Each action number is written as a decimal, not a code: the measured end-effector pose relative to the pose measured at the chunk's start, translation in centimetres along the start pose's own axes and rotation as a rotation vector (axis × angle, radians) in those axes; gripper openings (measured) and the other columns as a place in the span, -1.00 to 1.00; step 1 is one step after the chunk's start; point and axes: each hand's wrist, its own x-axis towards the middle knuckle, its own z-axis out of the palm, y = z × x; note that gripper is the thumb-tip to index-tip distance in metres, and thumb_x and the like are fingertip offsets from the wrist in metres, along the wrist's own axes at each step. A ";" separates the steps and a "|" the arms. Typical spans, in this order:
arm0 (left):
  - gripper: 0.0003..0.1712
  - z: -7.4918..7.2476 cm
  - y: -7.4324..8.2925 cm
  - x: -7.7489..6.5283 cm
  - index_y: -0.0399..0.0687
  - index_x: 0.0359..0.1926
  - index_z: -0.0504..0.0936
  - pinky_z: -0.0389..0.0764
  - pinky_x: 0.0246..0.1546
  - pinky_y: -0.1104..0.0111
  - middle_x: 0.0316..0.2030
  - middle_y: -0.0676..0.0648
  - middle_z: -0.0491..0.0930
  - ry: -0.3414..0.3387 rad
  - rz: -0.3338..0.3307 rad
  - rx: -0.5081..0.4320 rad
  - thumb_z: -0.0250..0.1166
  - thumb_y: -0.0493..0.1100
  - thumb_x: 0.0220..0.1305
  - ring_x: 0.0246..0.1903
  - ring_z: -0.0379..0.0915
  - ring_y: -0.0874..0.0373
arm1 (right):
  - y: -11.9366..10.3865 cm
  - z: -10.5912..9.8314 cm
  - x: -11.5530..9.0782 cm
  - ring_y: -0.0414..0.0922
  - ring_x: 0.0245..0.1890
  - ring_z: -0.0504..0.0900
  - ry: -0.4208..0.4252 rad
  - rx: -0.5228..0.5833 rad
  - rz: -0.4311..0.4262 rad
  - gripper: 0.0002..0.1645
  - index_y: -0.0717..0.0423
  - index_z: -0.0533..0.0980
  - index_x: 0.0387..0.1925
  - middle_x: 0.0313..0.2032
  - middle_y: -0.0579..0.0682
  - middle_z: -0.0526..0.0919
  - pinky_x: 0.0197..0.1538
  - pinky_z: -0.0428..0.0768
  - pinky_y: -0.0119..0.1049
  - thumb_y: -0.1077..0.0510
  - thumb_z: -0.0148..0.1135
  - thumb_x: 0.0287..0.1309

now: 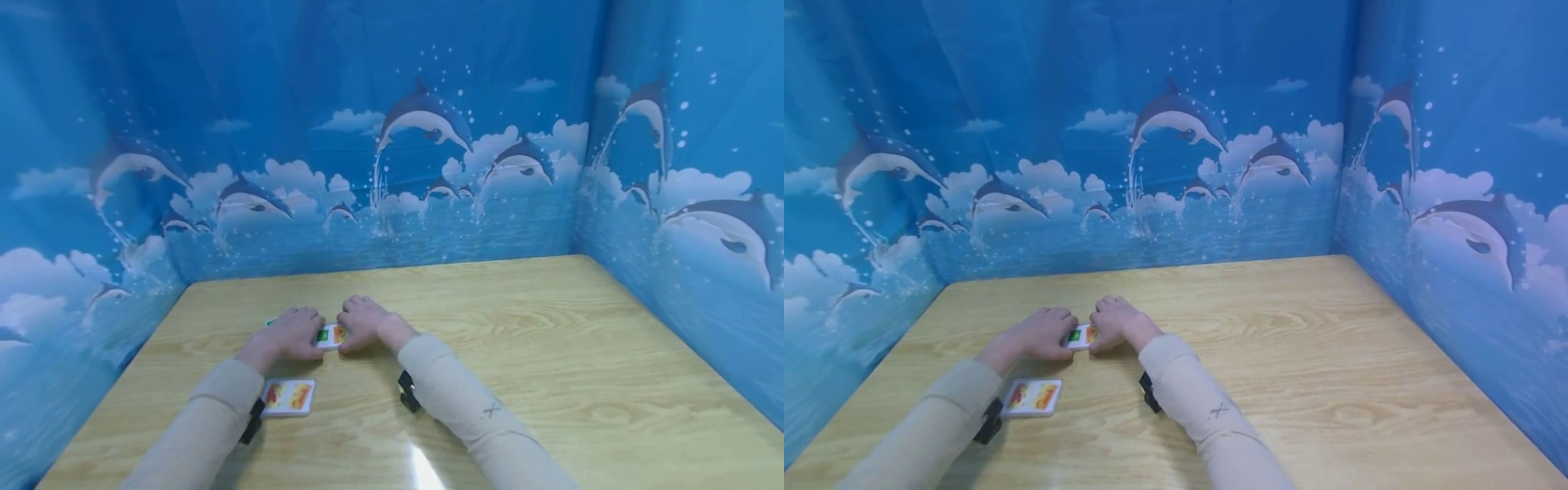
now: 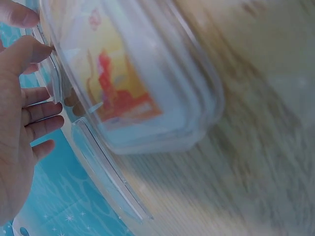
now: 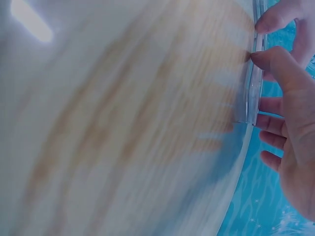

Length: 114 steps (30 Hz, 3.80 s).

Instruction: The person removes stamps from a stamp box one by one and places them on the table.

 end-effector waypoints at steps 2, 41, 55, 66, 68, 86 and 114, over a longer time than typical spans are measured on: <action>-0.25 0.1 0.0 0.0 -0.24 0.10 0.43 0.21 0.19 -0.02 0.02 -0.21 0.44 0.003 0.008 0.017 0.24 0.21 0.04 0.08 0.31 -0.11 | 0.0 0.1 0.1 -0.13 0.06 0.31 0.005 -0.025 -0.009 -0.28 -0.03 0.46 0.06 0.04 -0.05 0.43 0.17 0.29 -0.23 -0.38 0.14 -0.03; -0.17 0.4 -0.1 -0.7 -0.24 0.18 0.36 0.19 0.22 0.00 0.10 -0.23 0.41 0.054 0.021 0.057 0.11 0.32 0.13 0.14 0.26 -0.12 | 0.0 -0.5 -0.4 -0.17 0.00 0.39 0.004 0.020 -0.041 -0.25 -0.01 0.42 0.15 0.04 -0.09 0.48 0.05 0.39 -0.28 -0.34 0.17 0.01; -0.17 0.3 -0.1 -0.7 -0.26 0.19 0.35 0.19 0.21 -0.02 0.10 -0.25 0.40 0.037 0.009 0.040 0.18 0.28 0.10 0.15 0.25 -0.14 | 0.3 -0.7 -0.8 -0.17 0.01 0.39 0.018 0.054 -0.051 -0.21 0.01 0.40 0.18 0.05 -0.07 0.48 0.02 0.39 -0.31 -0.33 0.19 0.00; -0.15 -0.1 -0.1 -1.1 -0.27 0.20 0.35 0.13 0.23 -0.05 0.13 -0.27 0.38 -0.005 -0.036 -0.002 0.19 0.29 0.10 0.18 0.22 -0.17 | 2.3 -0.8 -2.5 -0.14 0.04 0.40 0.060 0.061 -0.054 -0.22 0.05 0.41 0.17 0.04 -0.04 0.49 0.13 0.37 -0.26 -0.31 0.21 0.00; -0.16 -0.1 -0.1 -1.1 -0.28 0.18 0.37 0.14 0.23 -0.05 0.10 -0.27 0.40 -0.005 -0.032 -0.001 0.19 0.28 0.10 0.16 0.23 -0.17 | 2.9 -0.7 -3.0 -0.13 0.05 0.40 0.058 0.070 -0.048 -0.22 0.07 0.41 0.17 0.04 -0.03 0.48 0.14 0.37 -0.25 -0.31 0.20 0.02; -0.25 -0.2 0.2 -0.9 -0.29 0.12 0.42 0.16 0.22 -0.03 0.06 -0.27 0.42 0.005 0.005 0.023 0.18 0.22 0.13 0.14 0.25 -0.17 | 4.7 -0.7 -7.6 -0.10 0.00 0.38 0.066 0.013 -0.124 -0.19 0.09 0.43 0.14 -0.04 -0.01 0.46 0.04 0.42 -0.24 -0.36 0.18 0.00; -0.24 -0.4 0.4 -1.0 -0.26 0.17 0.40 0.12 0.24 -0.06 0.12 -0.27 0.39 -0.030 -0.027 -0.008 0.19 0.22 0.13 0.19 0.21 -0.17 | 1.6 0.1 -8.5 -0.21 -0.11 0.36 0.017 0.020 -0.219 -0.19 0.03 0.47 0.08 -0.19 -0.13 0.41 -0.09 0.39 -0.41 -0.43 0.17 -0.05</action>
